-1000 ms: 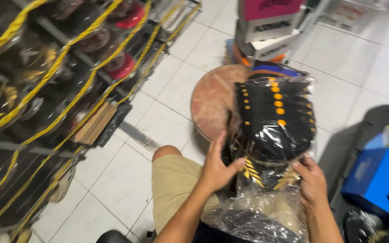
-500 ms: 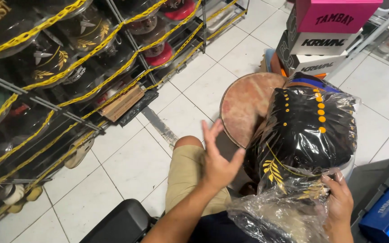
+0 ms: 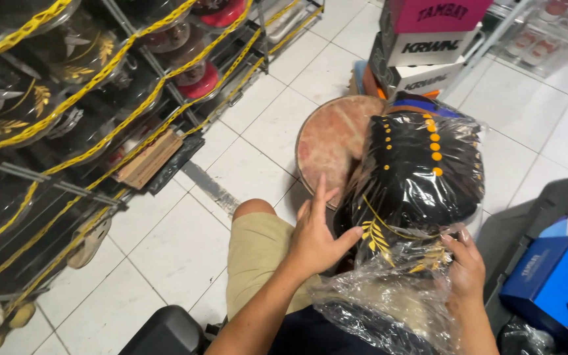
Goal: The person is unpacking baseball caps from plastic bags, inspecting them, and cleaning them with a small brush.
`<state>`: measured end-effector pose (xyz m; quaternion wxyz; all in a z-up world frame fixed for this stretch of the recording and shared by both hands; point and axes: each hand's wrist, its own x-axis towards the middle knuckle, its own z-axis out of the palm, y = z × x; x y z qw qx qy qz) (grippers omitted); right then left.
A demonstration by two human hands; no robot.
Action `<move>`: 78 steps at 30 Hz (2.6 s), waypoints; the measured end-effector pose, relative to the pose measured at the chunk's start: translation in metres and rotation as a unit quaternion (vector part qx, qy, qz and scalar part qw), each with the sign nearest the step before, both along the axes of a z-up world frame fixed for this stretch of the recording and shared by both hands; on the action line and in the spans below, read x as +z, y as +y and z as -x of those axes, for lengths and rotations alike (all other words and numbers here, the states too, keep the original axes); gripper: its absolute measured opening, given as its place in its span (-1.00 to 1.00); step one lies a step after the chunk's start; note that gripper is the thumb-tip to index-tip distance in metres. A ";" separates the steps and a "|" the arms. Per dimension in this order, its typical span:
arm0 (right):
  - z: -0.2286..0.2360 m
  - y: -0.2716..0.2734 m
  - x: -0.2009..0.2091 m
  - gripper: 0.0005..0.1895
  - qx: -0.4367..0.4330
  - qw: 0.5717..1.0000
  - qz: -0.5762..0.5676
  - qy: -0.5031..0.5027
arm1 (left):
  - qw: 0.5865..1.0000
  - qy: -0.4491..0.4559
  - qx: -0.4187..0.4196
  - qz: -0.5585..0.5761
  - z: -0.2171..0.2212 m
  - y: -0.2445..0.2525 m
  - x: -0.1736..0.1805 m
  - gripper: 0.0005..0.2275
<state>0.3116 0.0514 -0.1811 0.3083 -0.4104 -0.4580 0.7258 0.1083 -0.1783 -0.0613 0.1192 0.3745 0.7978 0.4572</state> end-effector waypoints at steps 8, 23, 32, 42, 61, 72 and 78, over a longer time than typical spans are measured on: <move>-0.009 0.011 -0.023 -0.48 0.035 0.996 0.028 0.075 | 0.952 0.224 -0.171 -0.117 -0.027 0.025 0.072 -0.32; 0.051 -0.043 0.026 -0.47 0.109 0.985 0.047 0.129 | 0.929 -0.314 0.010 -0.195 0.009 0.012 -0.041 0.06; 0.181 -0.080 0.020 -0.07 0.094 0.988 0.022 0.118 | 0.881 -0.366 0.108 -0.279 0.113 0.007 -0.092 0.07; 0.186 -0.123 0.002 -0.33 0.217 0.967 -0.084 -0.103 | 0.949 -0.233 0.212 0.006 0.191 0.057 -0.213 -0.16; 0.141 -0.126 0.035 -0.91 0.141 0.908 -0.379 -0.111 | 0.884 -0.257 0.177 -0.347 0.074 -0.027 -0.082 -0.22; 0.070 -0.103 0.047 -0.85 0.030 0.943 -0.330 -0.029 | 0.942 0.120 0.237 -0.206 -0.002 -0.100 -0.028 -0.75; 0.054 -0.118 0.078 -0.87 0.030 0.911 -0.408 -0.045 | 0.939 0.152 0.267 -0.156 -0.010 -0.117 -0.012 -0.84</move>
